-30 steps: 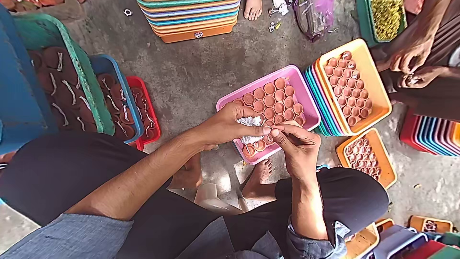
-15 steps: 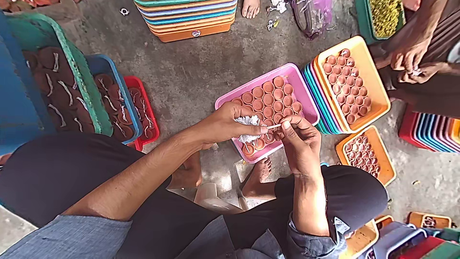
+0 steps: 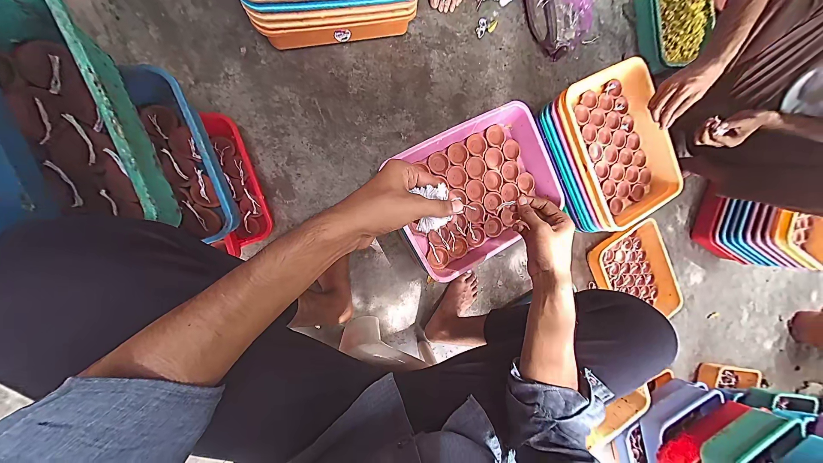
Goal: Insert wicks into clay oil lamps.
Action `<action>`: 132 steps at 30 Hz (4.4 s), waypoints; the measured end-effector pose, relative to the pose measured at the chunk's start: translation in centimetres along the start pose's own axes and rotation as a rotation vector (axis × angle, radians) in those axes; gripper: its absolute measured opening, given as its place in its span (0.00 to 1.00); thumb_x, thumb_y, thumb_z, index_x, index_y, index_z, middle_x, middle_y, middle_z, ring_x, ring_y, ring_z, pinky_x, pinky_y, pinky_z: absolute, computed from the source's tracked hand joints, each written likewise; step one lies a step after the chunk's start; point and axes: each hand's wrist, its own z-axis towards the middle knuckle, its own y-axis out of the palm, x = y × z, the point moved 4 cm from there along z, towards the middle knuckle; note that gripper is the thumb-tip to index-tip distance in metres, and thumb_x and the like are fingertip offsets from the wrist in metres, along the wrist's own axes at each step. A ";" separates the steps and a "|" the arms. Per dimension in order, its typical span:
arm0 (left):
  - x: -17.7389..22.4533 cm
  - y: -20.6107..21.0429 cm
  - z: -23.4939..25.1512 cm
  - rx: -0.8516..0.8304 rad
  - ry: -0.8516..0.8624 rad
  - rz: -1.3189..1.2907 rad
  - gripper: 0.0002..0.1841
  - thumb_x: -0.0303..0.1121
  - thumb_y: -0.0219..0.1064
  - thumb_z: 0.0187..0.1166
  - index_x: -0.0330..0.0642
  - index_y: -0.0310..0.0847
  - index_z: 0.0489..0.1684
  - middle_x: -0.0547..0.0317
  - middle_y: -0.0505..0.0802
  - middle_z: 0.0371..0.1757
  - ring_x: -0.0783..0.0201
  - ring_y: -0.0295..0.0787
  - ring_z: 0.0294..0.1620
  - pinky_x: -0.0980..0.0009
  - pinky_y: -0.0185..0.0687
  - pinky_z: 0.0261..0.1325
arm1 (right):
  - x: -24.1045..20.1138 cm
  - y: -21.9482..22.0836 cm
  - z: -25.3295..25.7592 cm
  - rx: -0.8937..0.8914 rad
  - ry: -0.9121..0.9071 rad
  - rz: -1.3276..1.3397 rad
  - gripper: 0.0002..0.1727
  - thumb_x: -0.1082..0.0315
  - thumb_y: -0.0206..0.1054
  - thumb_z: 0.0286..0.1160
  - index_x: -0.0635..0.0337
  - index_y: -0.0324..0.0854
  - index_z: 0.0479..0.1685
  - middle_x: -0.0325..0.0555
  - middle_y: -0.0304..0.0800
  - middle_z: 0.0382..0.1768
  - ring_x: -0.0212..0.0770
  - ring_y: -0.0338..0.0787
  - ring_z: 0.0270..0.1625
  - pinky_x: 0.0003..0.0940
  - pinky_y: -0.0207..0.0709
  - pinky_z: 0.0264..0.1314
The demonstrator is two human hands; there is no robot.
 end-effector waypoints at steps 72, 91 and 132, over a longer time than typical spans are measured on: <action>1.0 0.4 0.0 -0.162 0.094 0.015 0.13 0.23 0.69 0.80 0.36 0.88 0.61 0.55 0.95 0.55 0.65 0.93 0.54 0.70 0.90 0.60 | -8.4 7.0 -5.9 -0.188 -0.692 -0.260 0.08 0.65 0.83 0.63 0.53 0.97 0.40 0.39 0.91 0.46 0.38 0.86 0.56 0.33 0.83 0.55; 0.8 0.6 -0.4 -0.246 0.087 -0.024 0.21 0.21 0.66 0.83 0.33 0.79 0.75 0.52 0.93 0.61 0.68 0.92 0.59 0.73 0.87 0.64 | -7.1 7.7 -5.7 -0.433 -0.332 0.093 0.11 0.73 0.78 0.67 0.60 0.94 0.49 0.46 0.88 0.51 0.39 0.88 0.50 0.30 0.87 0.48; 0.9 -0.5 0.0 0.086 0.328 -0.003 0.07 0.30 0.74 0.79 0.37 0.93 0.47 0.57 0.96 0.43 0.68 0.93 0.45 0.72 0.91 0.51 | -6.1 9.0 -5.7 -0.356 -0.138 0.467 0.07 0.71 0.68 0.82 0.63 0.91 0.48 0.46 0.91 0.45 0.34 0.88 0.43 0.34 0.85 0.53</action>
